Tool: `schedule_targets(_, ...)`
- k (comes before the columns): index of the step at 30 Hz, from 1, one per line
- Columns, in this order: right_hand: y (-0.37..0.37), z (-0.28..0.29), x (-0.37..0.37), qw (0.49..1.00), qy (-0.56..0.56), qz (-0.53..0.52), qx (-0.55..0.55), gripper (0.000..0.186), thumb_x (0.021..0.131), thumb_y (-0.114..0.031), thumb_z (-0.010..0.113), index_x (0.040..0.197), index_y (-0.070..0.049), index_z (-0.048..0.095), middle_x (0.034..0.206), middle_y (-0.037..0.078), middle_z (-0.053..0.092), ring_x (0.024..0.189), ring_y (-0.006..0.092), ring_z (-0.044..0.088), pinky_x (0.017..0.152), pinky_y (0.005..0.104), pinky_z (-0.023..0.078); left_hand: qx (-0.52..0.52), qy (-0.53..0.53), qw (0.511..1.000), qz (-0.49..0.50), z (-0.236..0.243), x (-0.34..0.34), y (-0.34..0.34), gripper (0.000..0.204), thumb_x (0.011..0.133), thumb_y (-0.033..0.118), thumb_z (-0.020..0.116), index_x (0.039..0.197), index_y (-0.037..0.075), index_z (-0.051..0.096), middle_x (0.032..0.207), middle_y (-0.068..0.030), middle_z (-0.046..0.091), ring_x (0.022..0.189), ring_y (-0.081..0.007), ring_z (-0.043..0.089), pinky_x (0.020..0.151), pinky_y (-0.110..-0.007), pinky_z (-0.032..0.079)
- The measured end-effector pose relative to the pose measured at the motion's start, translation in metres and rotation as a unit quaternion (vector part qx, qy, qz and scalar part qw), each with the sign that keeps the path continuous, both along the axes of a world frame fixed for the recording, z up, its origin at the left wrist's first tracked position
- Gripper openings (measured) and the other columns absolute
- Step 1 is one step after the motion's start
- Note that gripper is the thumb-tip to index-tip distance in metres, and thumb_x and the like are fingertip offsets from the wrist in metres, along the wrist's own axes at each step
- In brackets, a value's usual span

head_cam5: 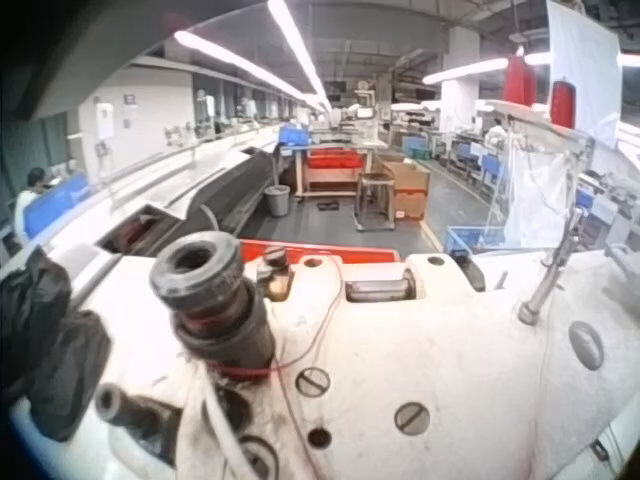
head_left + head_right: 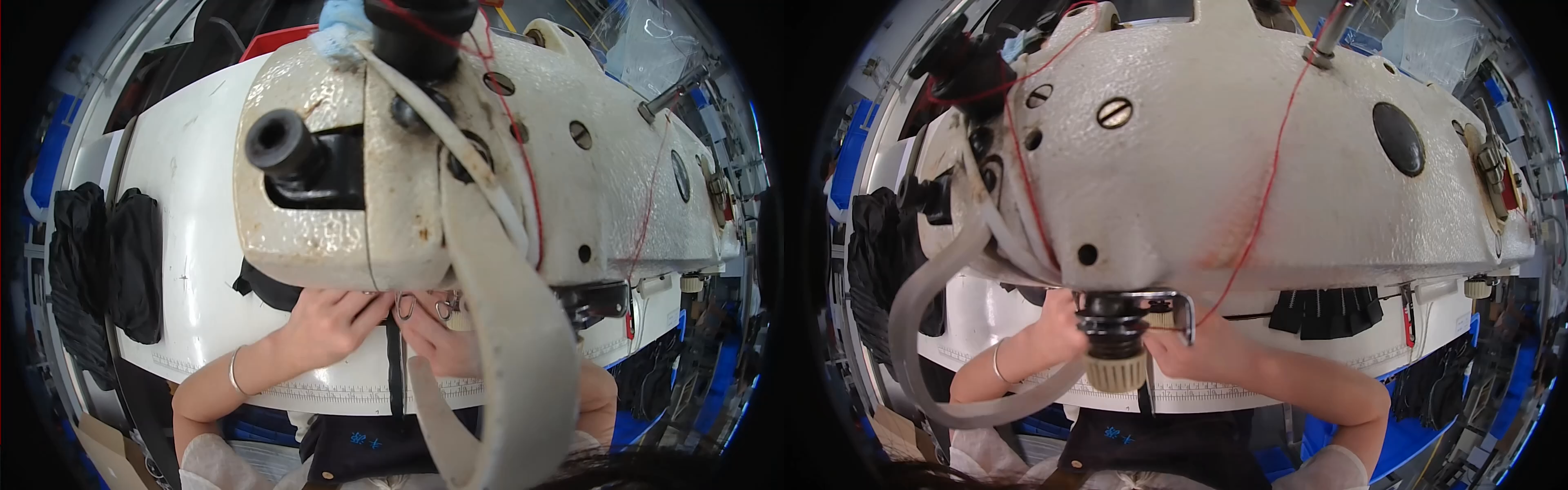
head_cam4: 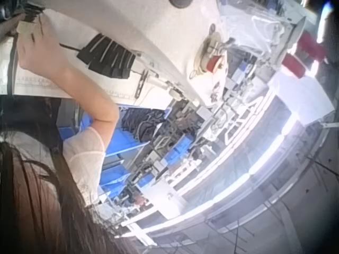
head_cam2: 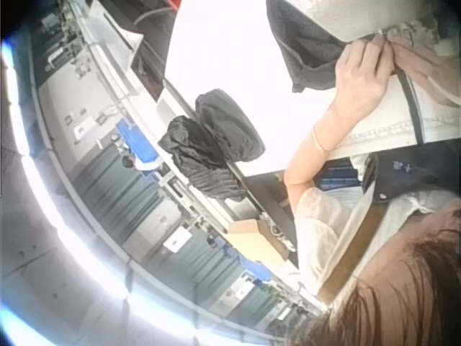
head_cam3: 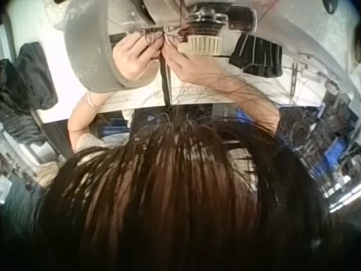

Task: Sewing a black fabric component on an industrial sewing machine.

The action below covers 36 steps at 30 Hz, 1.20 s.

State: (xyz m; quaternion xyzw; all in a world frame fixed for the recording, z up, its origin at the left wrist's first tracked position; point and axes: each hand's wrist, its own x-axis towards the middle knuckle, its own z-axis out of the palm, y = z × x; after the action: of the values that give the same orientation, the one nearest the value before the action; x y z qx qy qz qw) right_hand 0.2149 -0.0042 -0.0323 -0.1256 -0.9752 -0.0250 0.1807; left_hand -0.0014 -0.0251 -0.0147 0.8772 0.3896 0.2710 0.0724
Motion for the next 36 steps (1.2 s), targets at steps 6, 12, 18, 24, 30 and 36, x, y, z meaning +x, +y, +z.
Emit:
schedule_targets(6,0.019,0.008,-0.005,0.997,0.013,-0.071,0.009,0.024,0.060,-0.013,0.063,0.084,-0.010,0.063,0.091,0.004,0.057,0.099,0.0212,0.052,0.072,0.0361,0.050,0.000,-0.008,0.999,0.050,0.006,-0.007,0.020,0.038,0.055,0.005,0.066,0.093,0.004,0.068,0.089,-0.0092,0.064,0.079,-0.0303,0.061,0.071,-0.038,0.050)
schedule_targets(12,-0.028,0.031,0.008,0.924,0.135,0.085,-0.348,0.032,0.077,-0.006,0.064,0.109,-0.003,0.063,0.083,0.005,0.056,0.071,0.0161,0.056,0.061,0.0284,0.046,-0.031,0.219,0.975,-0.011,0.071,-0.005,-0.023,0.015,0.062,0.008,0.059,0.075,0.000,0.057,0.069,-0.0059,0.051,0.069,-0.0233,0.054,0.072,-0.032,0.043)
schedule_targets(18,-0.088,0.038,0.014,0.504,0.166,-0.013,-0.847,0.038,0.092,-0.008,0.057,0.128,-0.003,0.048,0.091,0.003,0.058,0.084,0.0130,0.057,0.079,0.0276,0.047,-0.111,0.136,0.979,-0.100,0.082,-0.009,-0.066,0.016,0.060,0.012,0.059,0.072,0.003,0.053,0.066,-0.0049,0.042,0.063,-0.0206,0.050,0.057,-0.032,0.041)
schedule_targets(24,-0.110,0.046,0.018,0.823,0.094,-0.010,-0.561,0.067,0.083,-0.026,0.070,0.135,0.003,0.040,0.093,0.013,0.050,0.086,0.0257,0.054,0.077,0.0348,0.047,0.027,0.088,0.995,0.035,0.035,0.007,-0.119,0.021,0.067,0.006,0.066,0.087,0.000,0.061,0.075,-0.0070,0.048,0.065,-0.0221,0.049,0.058,-0.031,0.039)
schedule_targets(30,-0.103,0.038,0.012,0.985,0.134,-0.103,0.034,0.033,0.081,-0.010,0.059,0.109,0.007,0.061,0.090,0.011,0.058,0.085,0.0215,0.060,0.083,0.0327,0.049,-0.117,-0.126,0.958,0.230,0.056,0.011,-0.120,0.024,0.072,-0.007,0.067,0.096,-0.001,0.064,0.070,-0.0071,0.042,0.062,-0.0222,0.045,0.060,-0.035,0.039)
schedule_targets(36,-0.113,0.017,0.014,0.998,0.044,-0.041,0.001,0.032,0.083,-0.012,0.058,0.108,0.008,0.061,0.104,0.017,0.061,0.106,0.0300,0.058,0.099,0.0420,0.045,-0.102,-0.298,0.918,0.241,0.045,-0.021,-0.069,0.012,0.088,0.002,0.055,0.096,-0.002,0.063,0.092,-0.0092,0.063,0.084,-0.0119,0.058,0.069,-0.023,0.047)
